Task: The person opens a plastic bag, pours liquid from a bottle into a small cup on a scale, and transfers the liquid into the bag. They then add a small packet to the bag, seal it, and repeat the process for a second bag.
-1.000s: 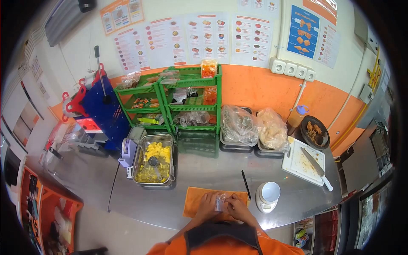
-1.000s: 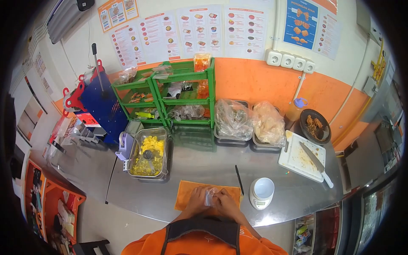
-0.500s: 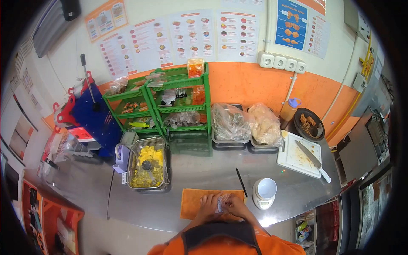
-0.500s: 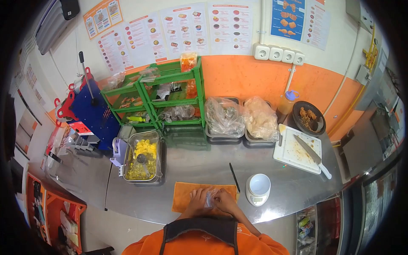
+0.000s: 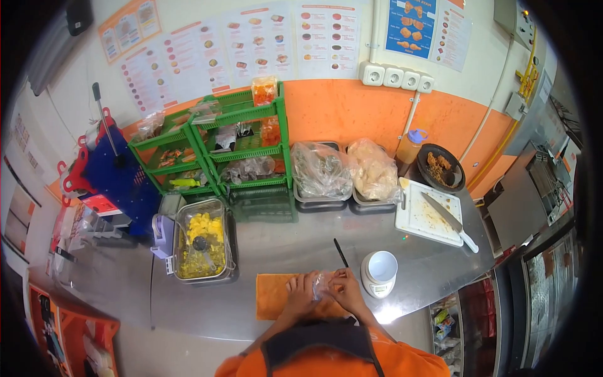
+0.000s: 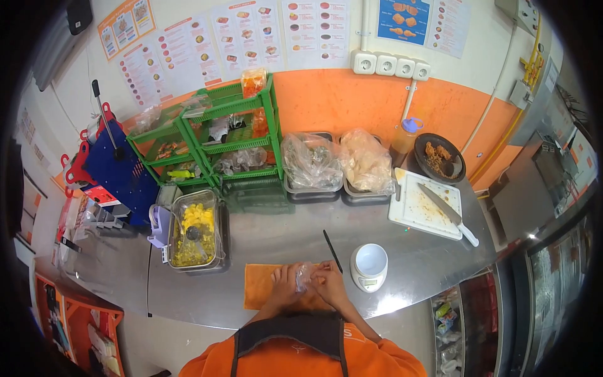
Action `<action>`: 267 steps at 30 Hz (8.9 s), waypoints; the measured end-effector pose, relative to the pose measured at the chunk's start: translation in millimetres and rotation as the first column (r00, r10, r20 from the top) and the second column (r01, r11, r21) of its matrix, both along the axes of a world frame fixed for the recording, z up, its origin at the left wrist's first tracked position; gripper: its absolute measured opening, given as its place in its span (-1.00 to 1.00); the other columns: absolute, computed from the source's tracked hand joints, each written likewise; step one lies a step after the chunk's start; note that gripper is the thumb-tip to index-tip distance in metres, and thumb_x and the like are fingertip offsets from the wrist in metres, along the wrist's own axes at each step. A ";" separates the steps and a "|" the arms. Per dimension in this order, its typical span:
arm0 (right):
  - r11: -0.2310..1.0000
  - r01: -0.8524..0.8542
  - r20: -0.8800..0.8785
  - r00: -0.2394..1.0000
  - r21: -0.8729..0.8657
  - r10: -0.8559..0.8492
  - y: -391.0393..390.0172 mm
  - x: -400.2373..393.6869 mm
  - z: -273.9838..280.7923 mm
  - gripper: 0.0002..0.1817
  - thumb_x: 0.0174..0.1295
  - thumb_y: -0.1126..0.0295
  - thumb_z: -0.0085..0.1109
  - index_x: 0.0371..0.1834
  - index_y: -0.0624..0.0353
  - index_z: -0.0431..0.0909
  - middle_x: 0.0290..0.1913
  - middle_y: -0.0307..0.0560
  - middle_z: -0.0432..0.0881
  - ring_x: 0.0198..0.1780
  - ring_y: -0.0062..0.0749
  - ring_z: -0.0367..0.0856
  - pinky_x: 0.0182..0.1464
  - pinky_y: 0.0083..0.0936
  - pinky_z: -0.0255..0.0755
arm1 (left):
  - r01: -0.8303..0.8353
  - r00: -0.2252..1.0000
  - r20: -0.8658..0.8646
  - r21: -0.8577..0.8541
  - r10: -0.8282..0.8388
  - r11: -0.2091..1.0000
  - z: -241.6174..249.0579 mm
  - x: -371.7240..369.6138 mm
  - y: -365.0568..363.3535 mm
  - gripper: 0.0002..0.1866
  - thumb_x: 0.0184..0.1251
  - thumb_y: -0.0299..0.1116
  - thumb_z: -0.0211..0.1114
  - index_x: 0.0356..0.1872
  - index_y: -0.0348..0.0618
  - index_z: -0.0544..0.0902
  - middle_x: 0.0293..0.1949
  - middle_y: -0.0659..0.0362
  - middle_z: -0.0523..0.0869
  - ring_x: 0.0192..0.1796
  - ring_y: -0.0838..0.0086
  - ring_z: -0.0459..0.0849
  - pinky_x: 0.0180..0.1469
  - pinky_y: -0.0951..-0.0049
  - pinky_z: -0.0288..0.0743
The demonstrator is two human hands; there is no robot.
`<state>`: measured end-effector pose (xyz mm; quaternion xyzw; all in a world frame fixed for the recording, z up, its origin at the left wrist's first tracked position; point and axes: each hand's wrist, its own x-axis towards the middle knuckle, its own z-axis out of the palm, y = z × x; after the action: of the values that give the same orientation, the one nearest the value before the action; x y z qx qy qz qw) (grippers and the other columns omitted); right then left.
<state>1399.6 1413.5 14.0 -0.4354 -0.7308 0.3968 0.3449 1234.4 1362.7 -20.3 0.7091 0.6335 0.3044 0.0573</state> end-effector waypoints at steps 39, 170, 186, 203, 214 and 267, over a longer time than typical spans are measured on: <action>0.920 0.235 -0.004 0.969 0.315 -0.246 -56.3 62.5 39.4 -0.86 0.19 0.42 0.25 -0.32 0.28 0.55 -0.24 -0.01 0.51 -0.13 -0.13 0.51 -0.13 -0.27 0.42 | 0.611 0.610 0.663 -0.045 -0.434 0.790 88.5 44.7 29.8 -0.60 0.29 -0.46 0.35 0.13 -0.25 0.51 -0.27 0.09 0.72 -0.28 0.43 0.68 -0.13 0.46 0.57; 0.761 0.574 0.050 0.788 0.301 -0.614 -224.4 541.8 24.9 -0.85 0.12 0.43 0.23 -0.38 0.23 0.46 -0.45 0.05 0.51 -0.43 -0.04 0.55 -0.34 -0.26 0.46 | 0.559 0.631 0.766 -0.337 -0.125 0.758 52.4 549.8 -112.7 -0.88 0.22 -0.49 0.33 -0.42 -0.30 0.56 -0.49 0.18 0.68 -0.44 0.59 0.62 -0.40 0.54 0.52; 0.849 -0.149 0.055 0.989 0.507 0.141 -100.3 249.1 66.3 -0.83 0.06 0.59 0.27 -0.33 0.22 0.47 -0.57 -0.05 0.53 -0.61 -0.29 0.54 -0.53 -0.45 0.41 | -0.458 0.568 0.728 -0.108 0.384 0.883 82.2 292.7 -130.9 -0.70 0.19 -0.54 0.32 -0.29 -0.14 0.30 -0.55 0.33 0.33 -0.52 0.68 0.32 -0.44 0.62 0.29; 0.694 -0.510 -0.598 0.789 -0.508 0.142 -38.0 152.3 70.4 -0.78 0.28 0.49 0.22 -0.33 0.09 0.31 -0.65 -0.45 0.34 -0.62 -0.82 0.22 -0.55 -0.73 0.04 | -0.037 0.201 0.954 -0.218 0.221 0.975 61.0 127.1 -106.2 -0.84 0.41 -0.39 0.24 -0.23 -0.31 0.67 -0.40 0.19 0.71 -0.31 0.56 0.66 -0.18 0.61 0.51; 0.888 -0.312 -0.369 0.912 -0.337 0.180 22.7 146.8 55.6 -0.82 0.16 0.59 0.15 -0.40 0.12 0.33 -0.67 -0.45 0.32 -0.61 -0.83 0.18 -0.54 -0.70 -0.01 | 0.154 0.945 0.265 0.159 -0.193 0.975 109.0 144.9 -1.2 -0.41 0.03 -0.30 0.52 0.13 -0.18 0.53 0.12 0.13 0.61 0.20 0.12 0.55 0.42 0.09 0.15; 0.692 0.447 -0.243 0.893 0.567 -0.378 478.9 197.4 58.2 -0.01 -0.26 0.18 0.64 0.27 0.29 0.28 0.09 0.24 0.52 0.13 0.08 0.53 0.10 -0.17 0.43 | -0.032 -0.016 1.000 0.017 -0.018 0.999 90.1 133.4 105.6 -0.32 0.44 -0.03 0.16 0.39 -0.25 0.21 -0.06 0.05 0.57 -0.02 0.39 0.58 0.04 0.37 0.50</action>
<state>1596.9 1892.3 72.2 -0.4316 -0.6824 0.0753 0.5851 1367.8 1468.3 69.9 0.2780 0.4017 0.7302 0.4776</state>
